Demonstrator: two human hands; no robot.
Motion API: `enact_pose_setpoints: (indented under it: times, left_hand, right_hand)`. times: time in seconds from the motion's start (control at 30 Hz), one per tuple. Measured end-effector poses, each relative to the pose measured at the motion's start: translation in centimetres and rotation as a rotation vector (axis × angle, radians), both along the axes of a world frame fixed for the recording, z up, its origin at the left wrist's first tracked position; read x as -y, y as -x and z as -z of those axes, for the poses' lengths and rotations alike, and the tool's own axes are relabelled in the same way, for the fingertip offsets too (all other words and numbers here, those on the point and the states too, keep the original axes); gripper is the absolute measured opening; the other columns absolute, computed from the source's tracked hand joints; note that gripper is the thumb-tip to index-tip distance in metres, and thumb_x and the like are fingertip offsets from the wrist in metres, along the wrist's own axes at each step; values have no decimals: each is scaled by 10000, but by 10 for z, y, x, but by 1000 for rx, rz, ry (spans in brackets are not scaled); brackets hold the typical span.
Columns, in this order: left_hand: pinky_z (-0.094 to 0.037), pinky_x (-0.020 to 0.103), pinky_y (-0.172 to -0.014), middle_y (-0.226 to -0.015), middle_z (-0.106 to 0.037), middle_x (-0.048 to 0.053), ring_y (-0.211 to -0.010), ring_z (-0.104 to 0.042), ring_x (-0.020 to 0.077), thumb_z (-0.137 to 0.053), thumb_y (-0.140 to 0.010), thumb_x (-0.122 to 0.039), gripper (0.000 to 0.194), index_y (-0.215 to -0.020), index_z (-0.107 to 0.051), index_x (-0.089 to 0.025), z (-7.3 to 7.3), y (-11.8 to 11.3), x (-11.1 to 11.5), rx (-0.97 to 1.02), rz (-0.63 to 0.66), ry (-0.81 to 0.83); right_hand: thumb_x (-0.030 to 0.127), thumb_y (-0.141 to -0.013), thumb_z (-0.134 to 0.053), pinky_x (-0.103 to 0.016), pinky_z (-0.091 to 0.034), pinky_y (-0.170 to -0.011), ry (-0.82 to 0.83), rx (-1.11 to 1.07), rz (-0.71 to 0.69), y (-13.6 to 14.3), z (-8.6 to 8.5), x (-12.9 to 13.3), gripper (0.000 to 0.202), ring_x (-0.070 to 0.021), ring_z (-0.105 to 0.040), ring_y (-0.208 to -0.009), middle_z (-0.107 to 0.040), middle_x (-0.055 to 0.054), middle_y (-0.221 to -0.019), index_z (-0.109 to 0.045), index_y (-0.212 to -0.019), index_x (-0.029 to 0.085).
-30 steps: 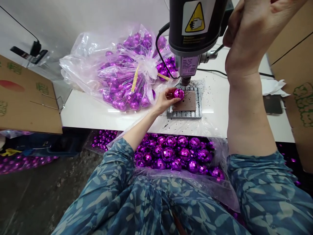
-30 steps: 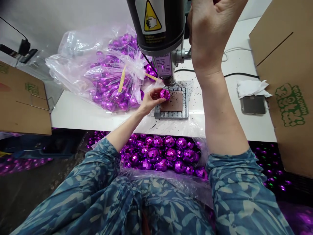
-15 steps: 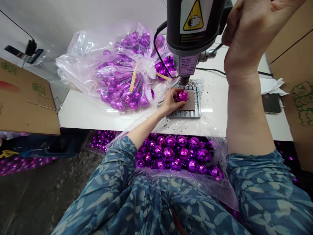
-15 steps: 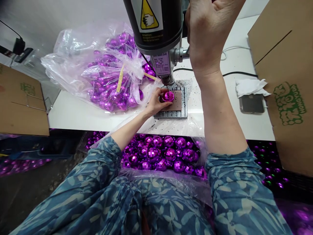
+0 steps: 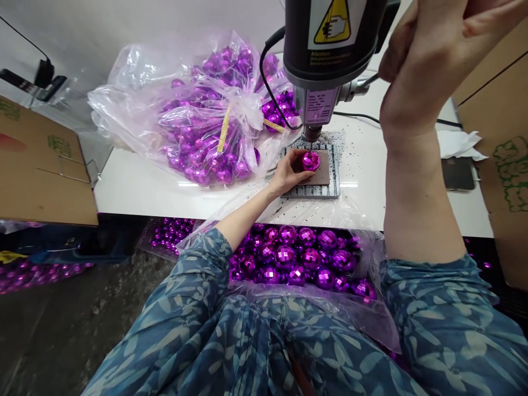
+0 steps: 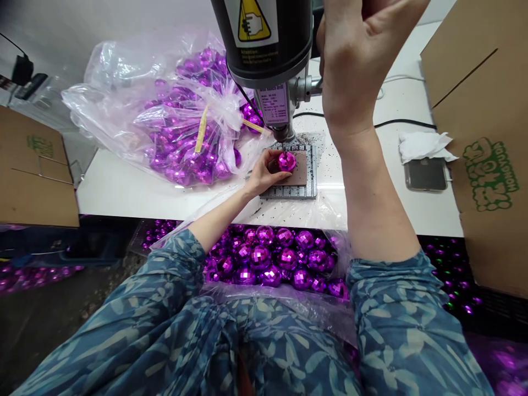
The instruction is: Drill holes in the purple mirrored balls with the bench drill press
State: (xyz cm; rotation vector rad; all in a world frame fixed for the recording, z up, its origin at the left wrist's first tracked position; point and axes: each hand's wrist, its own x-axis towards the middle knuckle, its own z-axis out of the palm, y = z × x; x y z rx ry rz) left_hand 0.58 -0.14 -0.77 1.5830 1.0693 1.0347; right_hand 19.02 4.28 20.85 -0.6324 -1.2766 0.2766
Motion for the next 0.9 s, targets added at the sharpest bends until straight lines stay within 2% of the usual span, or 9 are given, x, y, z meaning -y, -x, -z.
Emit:
enact_pose_setpoints:
  times: [0.1,0.17,0.27,0.4,0.63,0.77,0.9]
  left_hand:
    - [-523,596,-1251,-1338,-728,124,-1341,-690,317,-948,-777,-385,638,-1295,-603,-246,2,0,-1,12,11,-16]
    - [-520,593,-1251,-1355,-713,134,-1364,-674,322,-939,-797,-388,627,-1307,-605,-241,1,0,-1,-1,21,-27]
    - [-515,602,-1250,-1359,-713,136,-1366,-666,331,-947,-796,-390,626,-1309,-618,-245,-1,0,0,-22,15,-23]
    - [-507,605,-1263,-1350,-730,120,-1359,-676,331,-972,-765,-417,658,-1294,-621,-247,-2,-1,1,-13,-12,2]
    - [-502,595,-1275,-1366,-730,129,-1371,-681,325,-945,-800,-378,621,-1300,-605,-235,0,0,1,-8,6,-11]
    - [-507,582,-1269,-1373,-715,133,-1388,-665,323,-936,-818,-371,614,-1318,-611,-228,0,0,1,-20,11,-16]
    - [-508,585,-1261,-1367,-710,127,-1398,-658,323,-939,-817,-390,614,-1321,-620,-244,4,0,0,-16,11,-14]
  right_hand:
    - [744,-899,-557,-253,-137,-613,-198,-107,100,8,11,13,742,41,-185,-459,-225,51,-485,-171,-652,160]
    - [664,-950,-582,-261,-146,-606,-233,-102,160,10,21,19,727,38,-157,-469,-222,51,-478,-187,-615,154]
    - [630,-992,-580,-280,-116,-567,-299,-124,216,10,35,22,744,26,-138,-446,-161,49,-487,-124,-620,175]
    - [658,-1031,-536,-279,-89,-519,-291,-110,229,11,49,18,742,1,-198,-397,-112,46,-491,-88,-670,190]
    - [765,-1044,-386,-306,-132,-477,-203,28,321,4,75,20,782,-30,-149,-429,-71,20,-459,-41,-601,222]
    - [754,-1040,-387,-305,-159,-484,-185,27,399,-1,90,18,801,-38,-157,-444,-97,8,-449,-61,-552,209]
    - [730,-1043,-394,-309,-169,-496,-216,-5,405,-2,98,9,786,-47,-157,-449,-89,9,-448,-53,-571,203]
